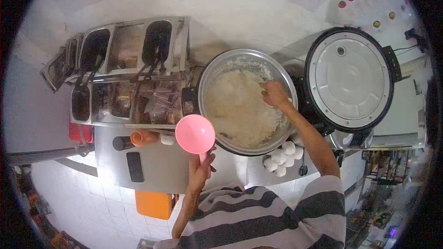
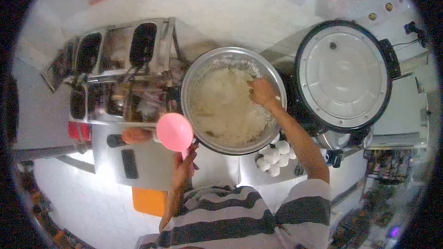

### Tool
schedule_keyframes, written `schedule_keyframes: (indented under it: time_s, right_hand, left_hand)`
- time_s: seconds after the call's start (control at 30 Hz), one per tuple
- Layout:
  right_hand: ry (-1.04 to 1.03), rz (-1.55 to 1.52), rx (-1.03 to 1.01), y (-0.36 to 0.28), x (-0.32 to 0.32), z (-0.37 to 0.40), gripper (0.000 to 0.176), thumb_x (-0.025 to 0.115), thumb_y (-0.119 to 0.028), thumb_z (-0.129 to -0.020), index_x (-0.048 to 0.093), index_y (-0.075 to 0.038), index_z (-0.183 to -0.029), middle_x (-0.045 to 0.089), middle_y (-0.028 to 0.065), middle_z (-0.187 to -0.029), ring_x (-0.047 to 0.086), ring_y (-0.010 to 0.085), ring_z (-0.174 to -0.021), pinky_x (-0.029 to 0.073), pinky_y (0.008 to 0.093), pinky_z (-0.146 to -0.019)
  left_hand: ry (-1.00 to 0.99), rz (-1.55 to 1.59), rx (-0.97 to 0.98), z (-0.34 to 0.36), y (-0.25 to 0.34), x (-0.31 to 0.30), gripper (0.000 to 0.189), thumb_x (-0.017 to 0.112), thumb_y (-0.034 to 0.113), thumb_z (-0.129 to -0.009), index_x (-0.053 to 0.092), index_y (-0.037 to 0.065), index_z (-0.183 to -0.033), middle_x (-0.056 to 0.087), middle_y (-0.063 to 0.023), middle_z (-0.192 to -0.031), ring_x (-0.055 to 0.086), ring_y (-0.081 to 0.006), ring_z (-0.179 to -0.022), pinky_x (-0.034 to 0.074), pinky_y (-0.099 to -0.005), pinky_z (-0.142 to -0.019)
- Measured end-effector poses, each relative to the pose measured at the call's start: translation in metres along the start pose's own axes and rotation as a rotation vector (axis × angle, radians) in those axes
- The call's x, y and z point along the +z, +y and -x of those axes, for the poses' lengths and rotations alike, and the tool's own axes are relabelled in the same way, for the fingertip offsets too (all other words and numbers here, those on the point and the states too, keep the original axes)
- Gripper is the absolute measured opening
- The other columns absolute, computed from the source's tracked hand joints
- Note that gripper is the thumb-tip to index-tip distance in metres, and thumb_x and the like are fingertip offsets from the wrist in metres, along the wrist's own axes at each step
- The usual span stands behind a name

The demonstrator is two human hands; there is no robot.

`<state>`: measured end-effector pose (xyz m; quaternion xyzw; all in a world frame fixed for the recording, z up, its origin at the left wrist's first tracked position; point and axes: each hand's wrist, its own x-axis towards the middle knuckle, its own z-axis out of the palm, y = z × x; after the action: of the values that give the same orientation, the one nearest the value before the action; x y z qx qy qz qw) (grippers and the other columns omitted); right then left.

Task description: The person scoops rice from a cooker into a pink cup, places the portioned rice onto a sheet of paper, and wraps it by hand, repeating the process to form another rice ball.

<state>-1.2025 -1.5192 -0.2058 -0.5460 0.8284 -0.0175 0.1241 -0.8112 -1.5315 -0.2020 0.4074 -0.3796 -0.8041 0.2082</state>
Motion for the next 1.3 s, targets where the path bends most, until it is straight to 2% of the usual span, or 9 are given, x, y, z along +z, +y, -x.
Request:
schedule_keyframes:
  time_s: [0.17, 0.3, 0.6, 0.83, 0.93, 1.03, 1.13, 1.23, 1.3]
  right_hand:
    - [-0.231, -0.253, -0.072, 0.027, 0.042, 0.018, 0.038, 0.064, -0.011, -0.076, 0.067, -0.006, -0.114, 0.067, 0.0211, -0.089, 0.066, 0.0367, -0.084, 0.052, 0.0432, -0.079]
    - [-0.448, -0.367, -0.031, -0.048, 0.043, 0.048, 0.037, 0.066, -0.013, -0.069, 0.071, -0.007, -0.105, 0.067, 0.0205, -0.083, 0.066, 0.0362, -0.082, 0.053, 0.0447, -0.078]
    - [-0.146, -0.2, -0.436, -0.106, 0.044, 0.048, 0.024, 0.066, -0.012, -0.064, 0.068, 0.0, -0.085, 0.064, 0.0226, -0.079, 0.064, 0.0395, -0.083, 0.052, 0.0493, -0.077]
    - [-0.335, -0.165, -0.447, -0.115, 0.024, 0.044, 0.042, 0.068, -0.02, -0.07, 0.065, -0.001, -0.108, 0.061, 0.0238, -0.088, 0.059, 0.0421, -0.089, 0.049, 0.0494, -0.073]
    - [-0.257, -0.284, -0.238, -0.122, 0.049, 0.053, 0.049, 0.071, -0.024, -0.069, 0.065, -0.002, -0.111, 0.061, 0.023, -0.086, 0.059, 0.0423, -0.086, 0.049, 0.0482, -0.073]
    - [-0.383, -0.368, -0.382, -0.08, 0.026, 0.044, 0.047, 0.071, -0.023, -0.07, 0.064, 0.001, -0.11, 0.061, 0.0234, -0.087, 0.061, 0.0432, -0.085, 0.05, 0.0466, -0.076]
    - [-0.261, -0.05, -0.106, -0.063, 0.019, 0.06, 0.039, 0.07, -0.021, -0.072, 0.067, 0.002, -0.103, 0.061, 0.024, -0.081, 0.062, 0.043, -0.077, 0.051, 0.0454, -0.074]
    - [-0.192, -0.336, -0.178, -0.063, 0.037, 0.077, 0.015, 0.066, -0.012, -0.074, 0.062, 0.002, -0.072, 0.056, 0.0178, -0.06, 0.063, 0.0353, -0.062, 0.05, 0.0453, -0.058]
    - [-0.39, -0.623, 0.118, -0.082, 0.017, 0.069, 0.021, 0.063, -0.007, -0.075, 0.052, 0.001, -0.059, 0.048, 0.0112, -0.051, 0.059, 0.0262, -0.052, 0.047, 0.0417, -0.047]
  left_hand:
    - [0.032, 0.001, -0.013, 0.0, 0.002, 0.003, 0.042, 0.06, 0.01, -0.088, 0.051, 0.005, -0.129, 0.06, -0.0075, -0.119, 0.06, -0.0124, -0.094, 0.05, -0.0247, -0.053]
    - [0.031, 0.017, 0.006, 0.002, 0.007, 0.004, 0.042, 0.06, 0.01, -0.088, 0.051, 0.004, -0.129, 0.06, -0.0077, -0.12, 0.059, -0.012, -0.095, 0.05, -0.0247, -0.054]
    - [0.011, 0.013, 0.071, 0.0, 0.009, 0.006, 0.031, 0.057, 0.009, -0.089, 0.055, 0.002, -0.119, 0.06, -0.0108, -0.118, 0.057, -0.0148, -0.102, 0.048, -0.0242, -0.056]
    - [0.003, 0.011, -0.002, 0.002, 0.004, -0.001, 0.026, 0.055, 0.006, -0.09, 0.055, 0.002, -0.116, 0.06, -0.0101, -0.116, 0.058, -0.0169, -0.105, 0.049, -0.025, -0.056]
    - [0.032, -0.014, 0.01, 0.0, 0.008, 0.001, 0.026, 0.055, 0.006, -0.09, 0.054, 0.001, -0.116, 0.059, -0.0119, -0.119, 0.059, -0.019, -0.109, 0.05, -0.0256, -0.056]
    - [0.019, -0.009, 0.002, 0.002, 0.009, -0.003, 0.027, 0.056, 0.007, -0.09, 0.054, 0.001, -0.116, 0.059, -0.0143, -0.123, 0.057, -0.021, -0.115, 0.05, -0.026, -0.056]
    - [-0.004, -0.004, -0.082, 0.0, 0.006, -0.007, 0.027, 0.056, 0.008, -0.09, 0.054, 0.001, -0.116, 0.058, -0.0158, -0.126, 0.054, -0.0222, -0.121, 0.05, -0.0267, -0.056]
    - [0.021, -0.057, 0.022, 0.001, 0.008, 0.004, 0.03, 0.057, 0.01, -0.09, 0.054, 0.001, -0.118, 0.06, -0.0139, -0.123, 0.057, -0.0199, -0.115, 0.049, -0.0267, -0.056]
    - [0.052, -0.053, -0.055, 0.001, 0.008, 0.004, 0.032, 0.058, 0.01, -0.089, 0.054, 0.003, -0.12, 0.061, -0.0108, -0.121, 0.059, -0.0169, -0.107, 0.049, -0.0262, -0.056]
